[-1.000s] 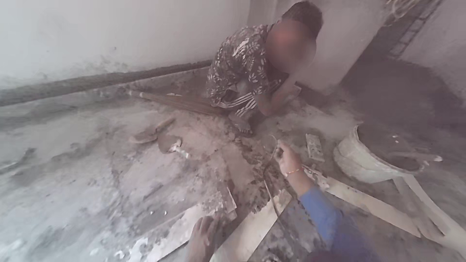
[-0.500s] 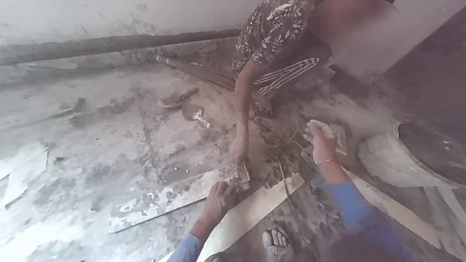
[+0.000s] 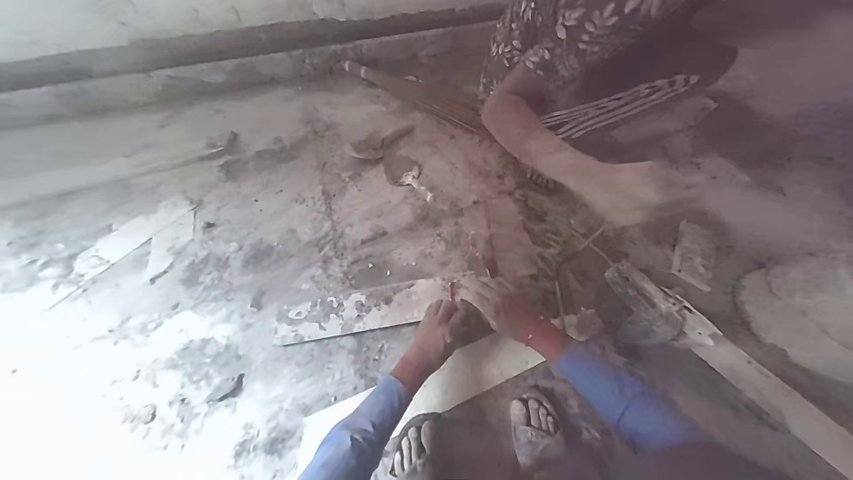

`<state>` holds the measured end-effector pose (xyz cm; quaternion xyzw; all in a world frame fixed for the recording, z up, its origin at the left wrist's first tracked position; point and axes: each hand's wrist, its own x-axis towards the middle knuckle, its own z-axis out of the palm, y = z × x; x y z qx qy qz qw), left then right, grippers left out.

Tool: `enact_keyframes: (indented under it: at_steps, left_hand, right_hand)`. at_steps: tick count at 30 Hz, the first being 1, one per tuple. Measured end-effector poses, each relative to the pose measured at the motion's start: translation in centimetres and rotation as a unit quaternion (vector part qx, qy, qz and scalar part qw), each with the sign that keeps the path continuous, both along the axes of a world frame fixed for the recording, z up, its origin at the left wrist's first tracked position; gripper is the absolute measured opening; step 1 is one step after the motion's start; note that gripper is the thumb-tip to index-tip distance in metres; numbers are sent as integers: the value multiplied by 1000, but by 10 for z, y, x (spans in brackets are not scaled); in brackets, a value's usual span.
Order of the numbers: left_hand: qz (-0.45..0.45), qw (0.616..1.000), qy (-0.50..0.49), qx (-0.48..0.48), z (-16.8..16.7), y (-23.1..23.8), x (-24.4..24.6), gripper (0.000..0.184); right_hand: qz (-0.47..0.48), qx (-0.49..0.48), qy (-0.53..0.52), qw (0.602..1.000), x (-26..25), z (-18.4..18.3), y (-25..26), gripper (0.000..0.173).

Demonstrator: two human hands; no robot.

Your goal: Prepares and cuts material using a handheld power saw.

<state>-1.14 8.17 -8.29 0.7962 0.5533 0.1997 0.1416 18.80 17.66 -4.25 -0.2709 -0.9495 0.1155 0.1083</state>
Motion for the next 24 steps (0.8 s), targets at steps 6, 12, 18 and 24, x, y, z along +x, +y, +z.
enact_keyframes:
  at_steps: [6,12,18,24]
  left_hand:
    - [5,1000,2,13,-6,-2,-1,27]
    - [6,999,-7,36,-11,-2,-1,28]
    - [12,999,-16,25,-11,-1,-1,30]
    - [10,999,-25,19,-13,-2,-1,34]
  right_hand:
    - [102,-118,-157,975,-50,16,30,40]
    - [38,-122,-117,985,-46,-1,44,27]
    - [-209,-452,261,827,-15,14,22,22]
    - [-229,-508,332,761,8,26,10,19]
